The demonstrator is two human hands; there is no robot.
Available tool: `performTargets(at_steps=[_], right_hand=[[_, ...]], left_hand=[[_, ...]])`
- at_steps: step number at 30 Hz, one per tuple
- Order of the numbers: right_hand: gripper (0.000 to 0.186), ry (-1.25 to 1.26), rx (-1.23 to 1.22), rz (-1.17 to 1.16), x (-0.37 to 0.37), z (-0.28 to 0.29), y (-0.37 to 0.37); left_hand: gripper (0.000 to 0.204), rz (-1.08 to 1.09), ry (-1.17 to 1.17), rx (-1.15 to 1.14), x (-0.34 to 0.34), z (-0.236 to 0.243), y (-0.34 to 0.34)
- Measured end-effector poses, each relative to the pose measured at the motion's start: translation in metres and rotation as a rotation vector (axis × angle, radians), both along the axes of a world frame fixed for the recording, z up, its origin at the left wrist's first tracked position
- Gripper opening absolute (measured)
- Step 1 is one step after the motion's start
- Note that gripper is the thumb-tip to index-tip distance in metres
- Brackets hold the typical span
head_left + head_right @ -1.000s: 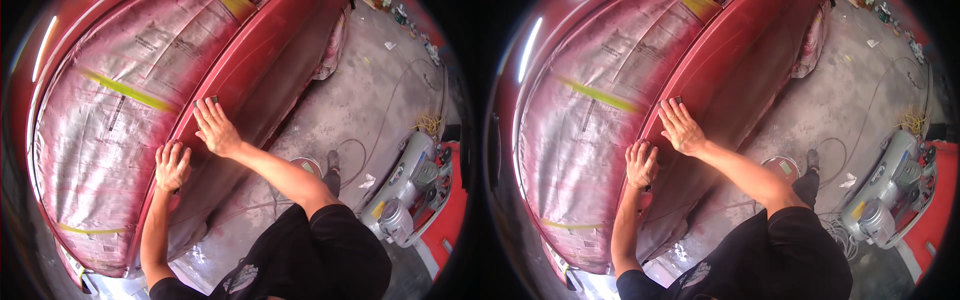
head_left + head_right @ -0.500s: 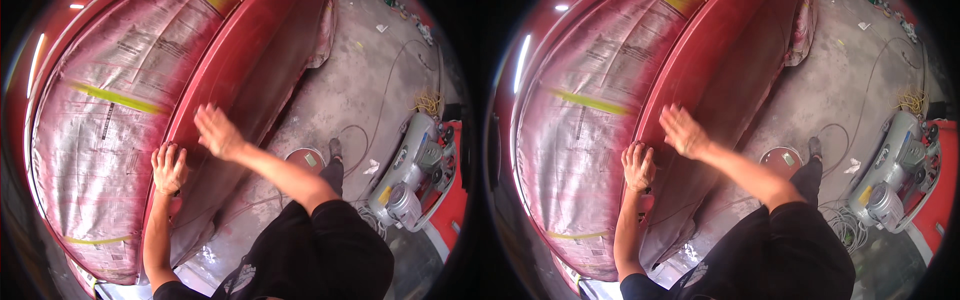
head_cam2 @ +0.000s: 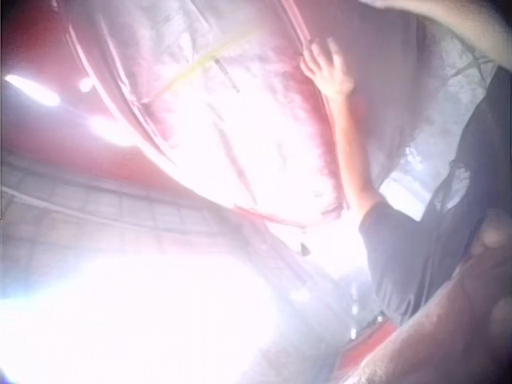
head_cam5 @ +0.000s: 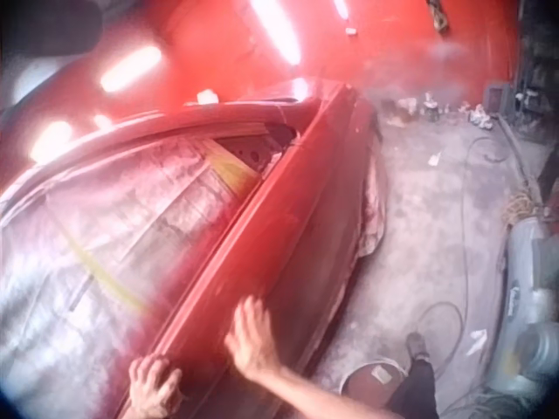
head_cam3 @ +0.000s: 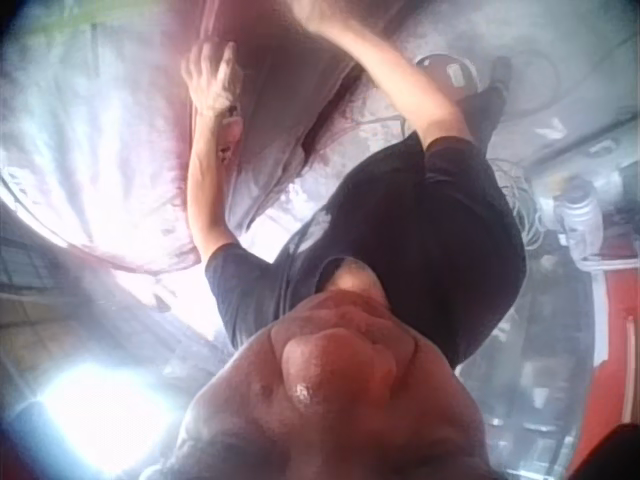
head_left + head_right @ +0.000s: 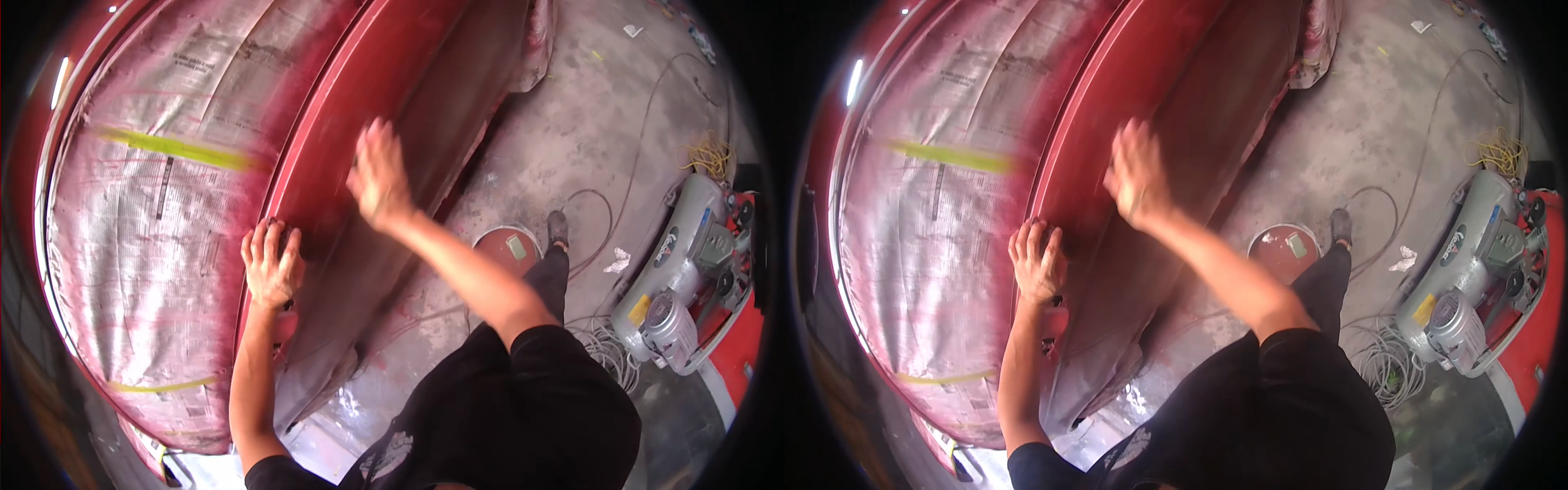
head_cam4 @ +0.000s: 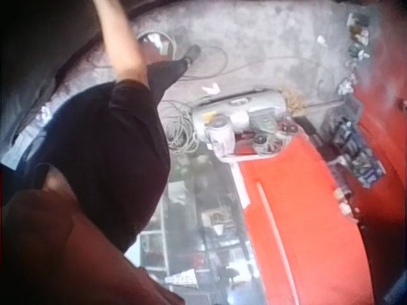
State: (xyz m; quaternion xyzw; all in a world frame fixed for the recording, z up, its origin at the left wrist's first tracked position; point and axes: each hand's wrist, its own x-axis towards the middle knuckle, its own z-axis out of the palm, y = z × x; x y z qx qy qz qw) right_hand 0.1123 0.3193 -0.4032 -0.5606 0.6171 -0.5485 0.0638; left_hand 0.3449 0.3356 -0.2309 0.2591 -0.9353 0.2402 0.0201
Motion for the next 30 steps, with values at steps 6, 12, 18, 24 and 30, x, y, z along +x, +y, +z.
performTargets(at_steps=[6,12,18,24,30], right_hand=[[0.070,-0.157,-0.068,-0.313,-0.110,0.025,-0.105],[0.077,0.247,-0.281,0.281,-0.013,-0.003,-0.004],[0.065,-0.021,-0.155,-0.291,-0.263,0.052,-0.187],[0.074,0.095,-0.202,0.223,-0.090,0.035,-0.059],[0.057,0.114,-0.159,-0.242,-0.323,0.055,-0.212]], left_hand=[[0.049,-0.022,-0.009,0.028,-0.010,0.002,-0.006],[0.051,-0.004,-0.022,0.072,-0.005,0.004,-0.003],[0.047,-0.014,-0.040,-0.018,-0.011,0.000,-0.014],[0.054,0.087,0.022,-0.002,-0.057,-0.007,-0.022],[0.055,-0.057,0.008,0.068,-0.159,-0.002,-0.087]])
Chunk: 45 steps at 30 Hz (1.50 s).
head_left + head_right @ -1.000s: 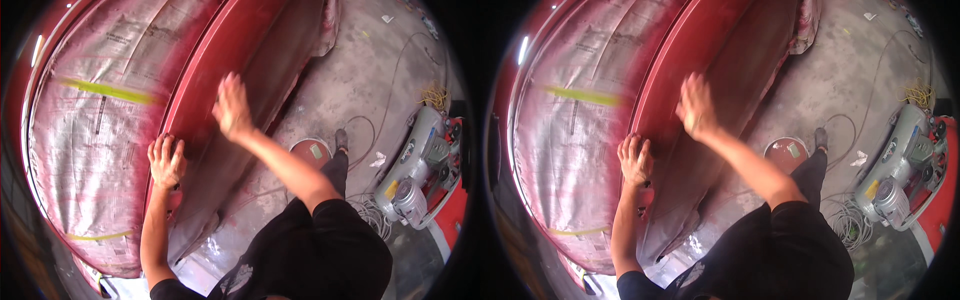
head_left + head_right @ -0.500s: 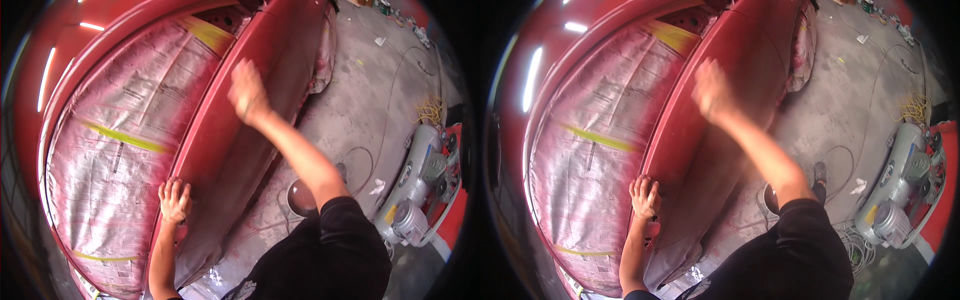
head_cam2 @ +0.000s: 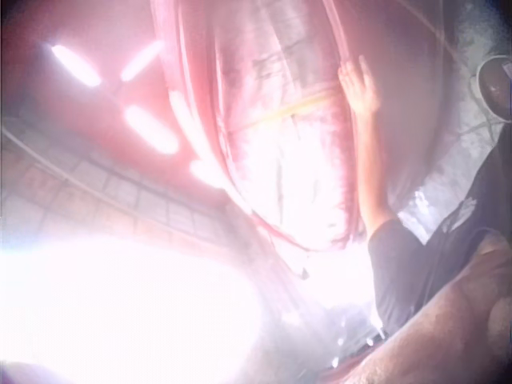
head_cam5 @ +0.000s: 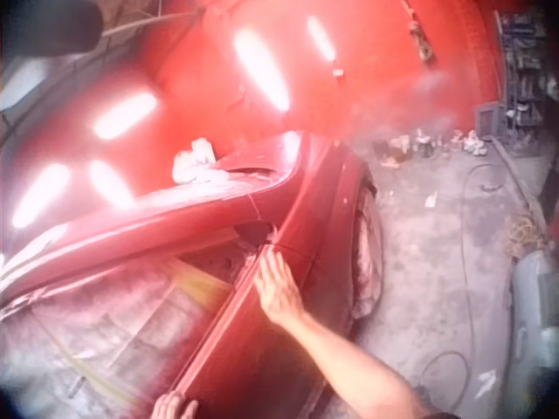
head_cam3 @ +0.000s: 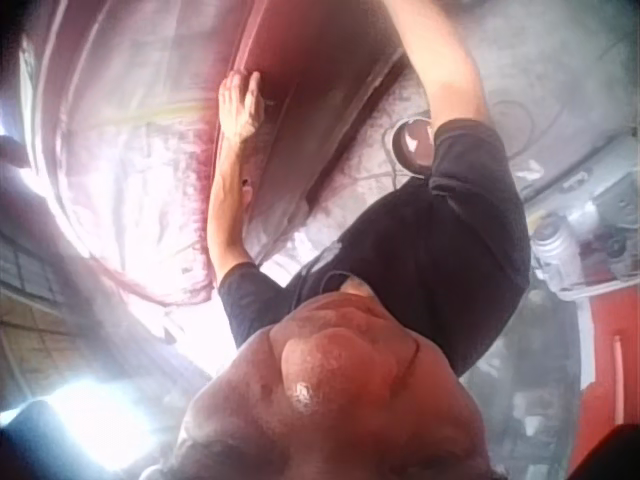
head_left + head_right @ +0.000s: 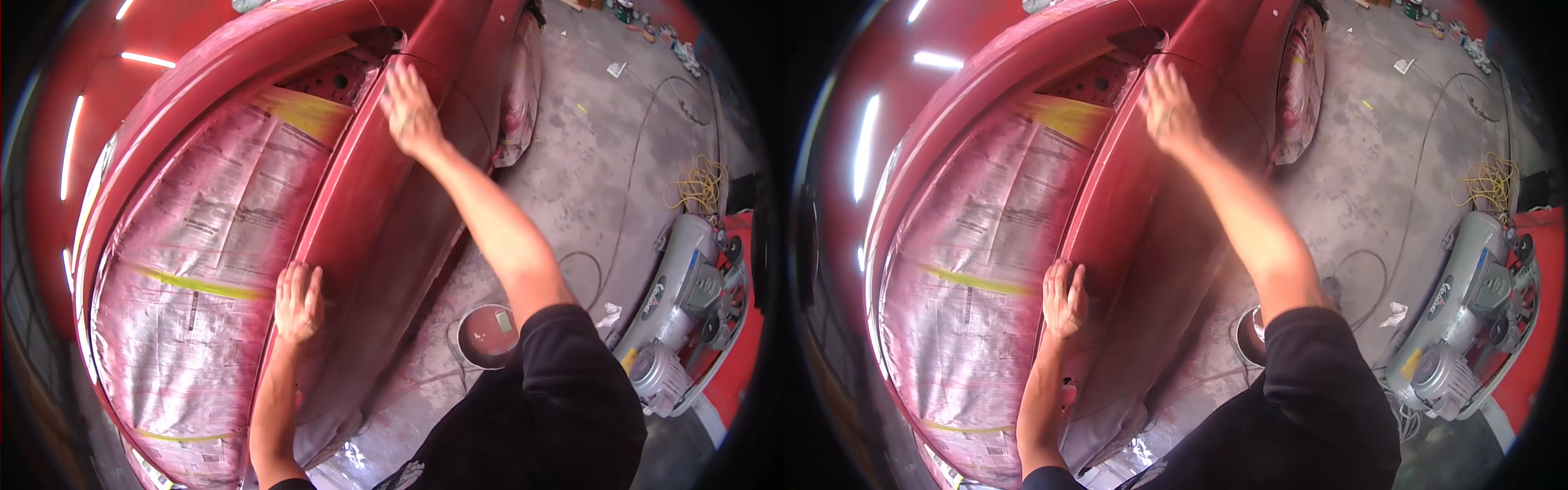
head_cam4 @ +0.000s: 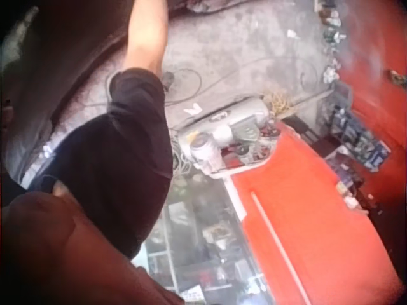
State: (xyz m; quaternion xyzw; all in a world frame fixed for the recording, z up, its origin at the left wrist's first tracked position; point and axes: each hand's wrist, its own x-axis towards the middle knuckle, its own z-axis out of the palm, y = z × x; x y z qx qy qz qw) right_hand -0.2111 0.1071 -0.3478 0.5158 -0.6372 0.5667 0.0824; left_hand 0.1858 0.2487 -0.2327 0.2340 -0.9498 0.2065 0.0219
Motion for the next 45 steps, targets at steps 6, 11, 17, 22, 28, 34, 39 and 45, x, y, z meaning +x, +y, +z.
performTargets(at_steps=[6,11,17,22,28,34,39,45], right_hand=[[0.068,-0.027,0.091,0.232,0.145,-0.013,0.102],[0.072,0.010,0.152,0.033,0.047,-0.009,0.029],[0.076,-0.253,0.157,0.034,0.067,-0.014,0.039],[0.079,-0.305,0.184,0.206,0.121,-0.049,0.092],[0.064,-0.422,0.092,-0.033,0.023,-0.028,0.005],[0.058,0.228,0.010,0.524,0.120,-0.016,0.102],[0.055,0.240,0.033,0.185,0.017,0.008,0.030],[0.062,0.549,0.049,0.579,0.189,0.021,0.135]], left_hand=[[0.053,0.052,0.025,0.000,0.003,-0.005,0.004],[0.056,0.083,0.018,-0.003,0.003,-0.003,0.005],[0.055,0.090,-0.019,-0.021,0.003,-0.008,0.003],[0.054,0.095,-0.032,-0.046,0.009,-0.010,0.005],[0.053,0.096,-0.052,-0.048,-0.001,-0.007,0.001],[0.053,0.156,-0.045,-0.056,0.008,-0.007,0.011],[0.064,0.119,0.060,-0.007,-0.005,-0.002,0.007],[0.066,0.149,0.289,-0.055,0.023,-0.019,0.020]])
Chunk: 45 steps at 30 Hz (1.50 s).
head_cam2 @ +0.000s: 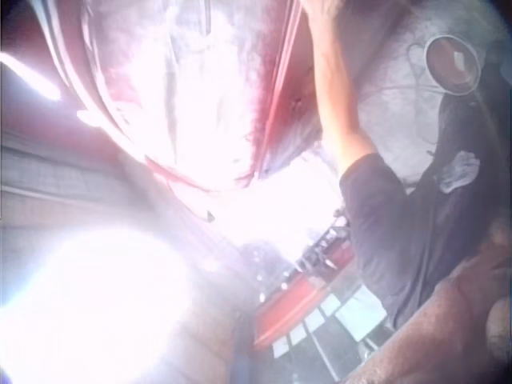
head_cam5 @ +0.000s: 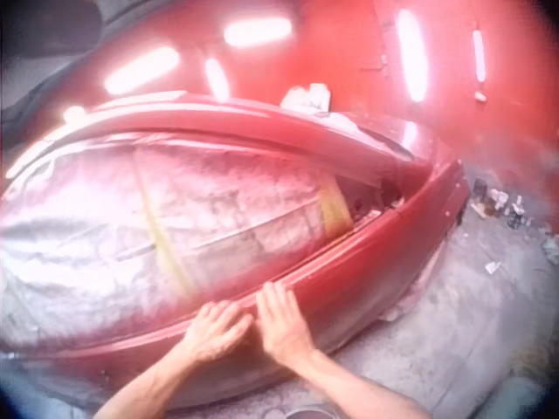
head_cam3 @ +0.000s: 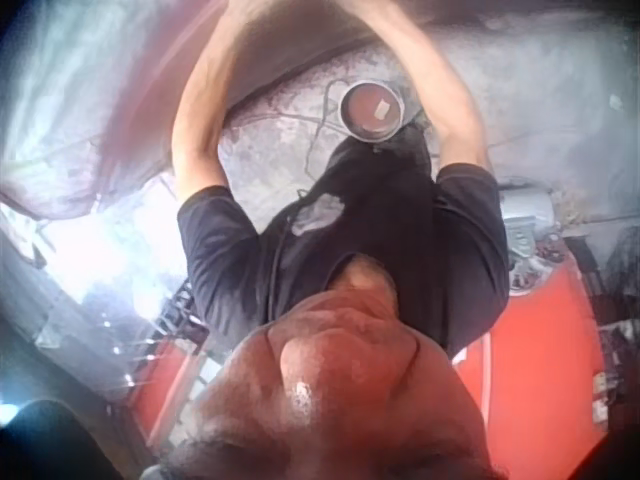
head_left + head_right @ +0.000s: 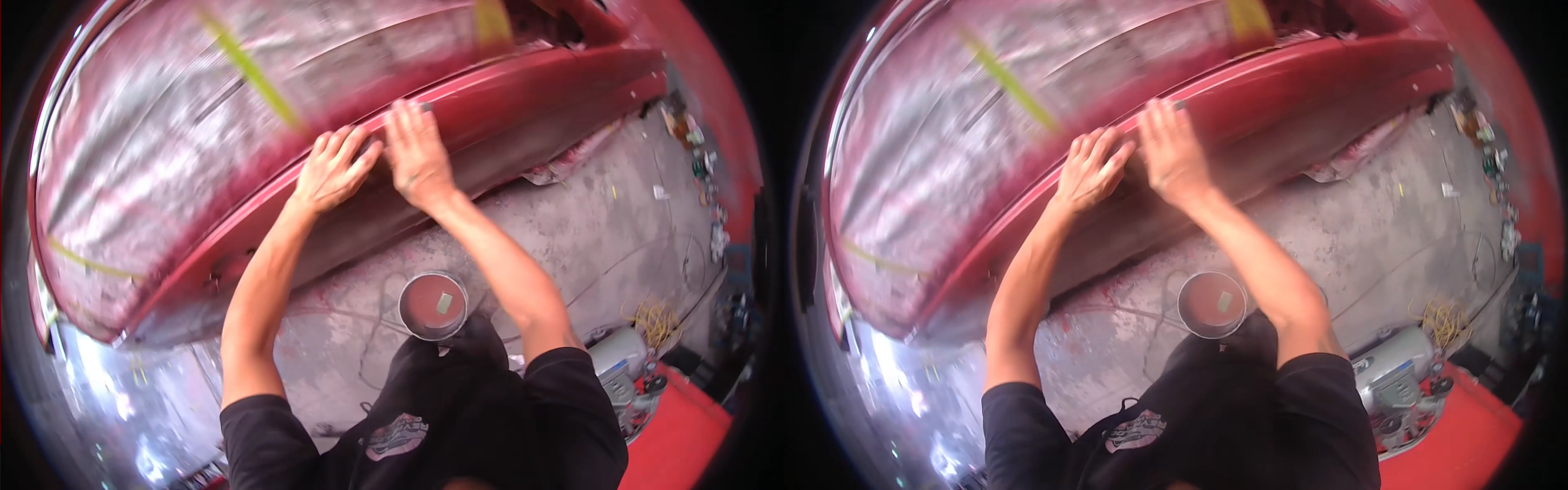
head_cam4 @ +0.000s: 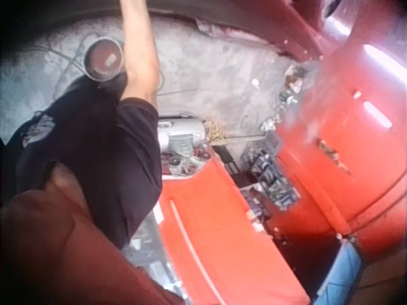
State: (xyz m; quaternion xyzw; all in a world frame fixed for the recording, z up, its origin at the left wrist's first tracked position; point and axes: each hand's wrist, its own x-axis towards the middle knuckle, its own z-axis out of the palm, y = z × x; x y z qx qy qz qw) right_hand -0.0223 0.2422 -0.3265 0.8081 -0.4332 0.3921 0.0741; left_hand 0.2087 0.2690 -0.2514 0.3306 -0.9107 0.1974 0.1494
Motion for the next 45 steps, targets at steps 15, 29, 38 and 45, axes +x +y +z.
performTargets(at_steps=[15,29,38,45], right_hand=[[0.069,0.144,-0.130,0.471,0.247,0.009,0.106],[0.048,0.063,0.105,0.315,0.014,0.013,0.029],[0.030,-0.501,1.405,0.975,0.003,-0.012,0.107],[0.058,-0.770,1.657,0.819,-0.078,-0.033,0.092]], left_hand=[[0.035,0.767,0.802,0.366,0.082,-0.143,0.292],[0.028,1.025,1.545,0.471,0.061,-0.184,0.356],[0.065,0.395,2.254,0.910,-0.083,-0.126,0.267],[0.023,0.581,2.439,0.810,-0.189,-0.119,0.237]])
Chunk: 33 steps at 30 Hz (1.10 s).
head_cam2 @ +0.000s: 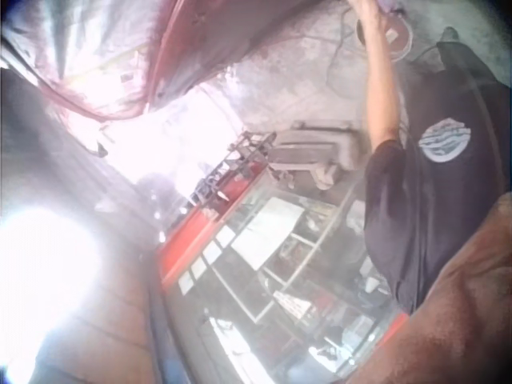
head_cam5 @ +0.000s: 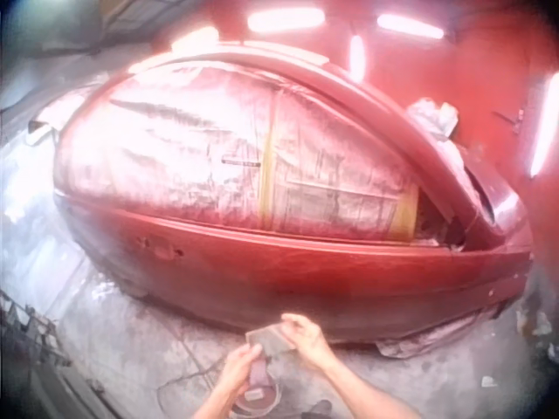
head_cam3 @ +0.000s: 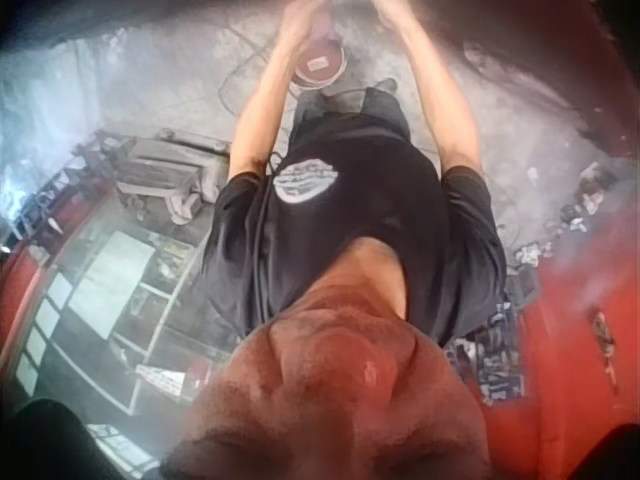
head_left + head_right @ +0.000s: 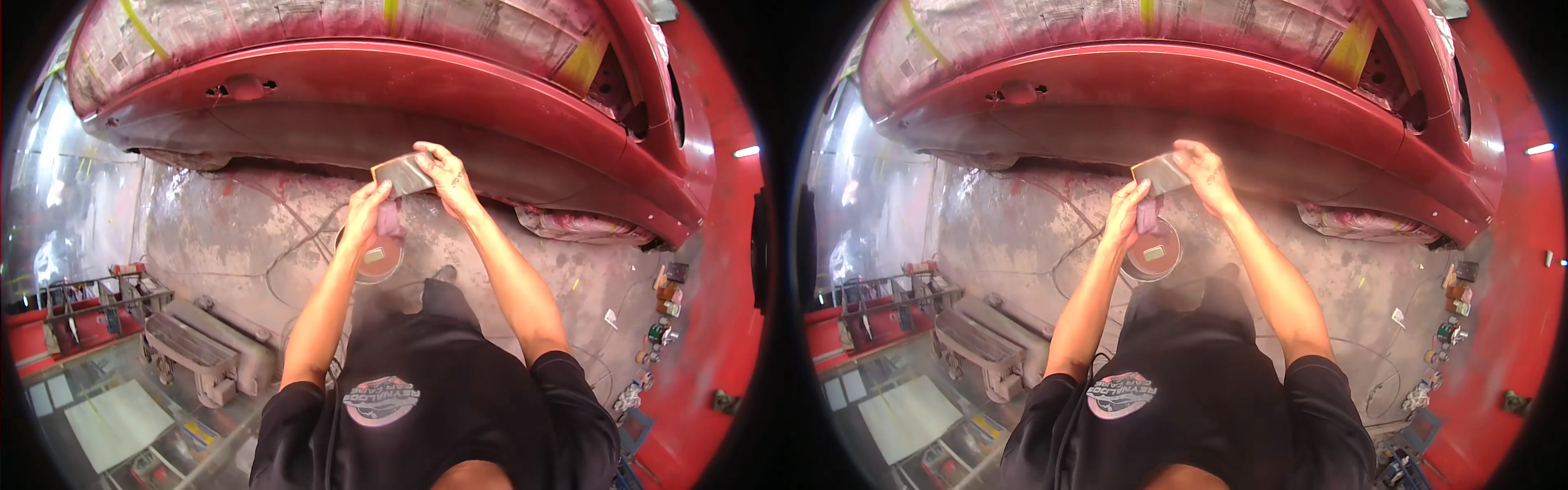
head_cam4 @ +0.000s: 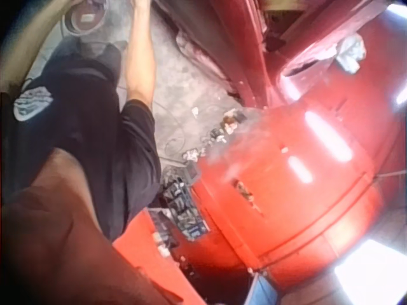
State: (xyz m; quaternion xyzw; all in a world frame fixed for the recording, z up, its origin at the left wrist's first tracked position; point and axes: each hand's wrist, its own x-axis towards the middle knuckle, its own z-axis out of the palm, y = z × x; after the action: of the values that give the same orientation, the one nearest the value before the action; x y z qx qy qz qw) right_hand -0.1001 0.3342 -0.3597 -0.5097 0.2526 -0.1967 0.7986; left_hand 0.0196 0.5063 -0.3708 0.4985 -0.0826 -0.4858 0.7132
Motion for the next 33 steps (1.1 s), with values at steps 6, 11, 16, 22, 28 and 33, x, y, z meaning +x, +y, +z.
performTargets(at_steps=[6,11,16,22,28,33], right_hand=[[0.081,0.048,-0.120,0.172,-0.019,-0.067,0.038],[0.054,0.092,-0.077,0.294,-0.022,-0.019,0.023],[0.041,0.304,-0.250,0.348,-0.053,0.040,-0.024],[0.042,0.503,-0.808,0.262,-0.055,0.150,-0.086],[0.047,0.397,-1.720,0.421,-0.070,0.196,-0.161],[0.051,0.183,-1.960,0.527,-0.070,0.185,-0.208]], left_hand=[[0.021,0.332,-0.158,0.024,-0.046,-0.003,-0.029],[0.014,0.431,-0.186,-0.047,-0.031,0.009,-0.024],[0.023,0.481,-0.030,-0.161,0.011,0.016,-0.021],[0.028,0.621,-0.186,-0.128,0.055,0.028,-0.040],[0.048,0.842,-0.917,-0.040,0.109,0.032,-0.122],[0.066,0.830,-1.521,0.638,0.117,0.040,-0.206]])
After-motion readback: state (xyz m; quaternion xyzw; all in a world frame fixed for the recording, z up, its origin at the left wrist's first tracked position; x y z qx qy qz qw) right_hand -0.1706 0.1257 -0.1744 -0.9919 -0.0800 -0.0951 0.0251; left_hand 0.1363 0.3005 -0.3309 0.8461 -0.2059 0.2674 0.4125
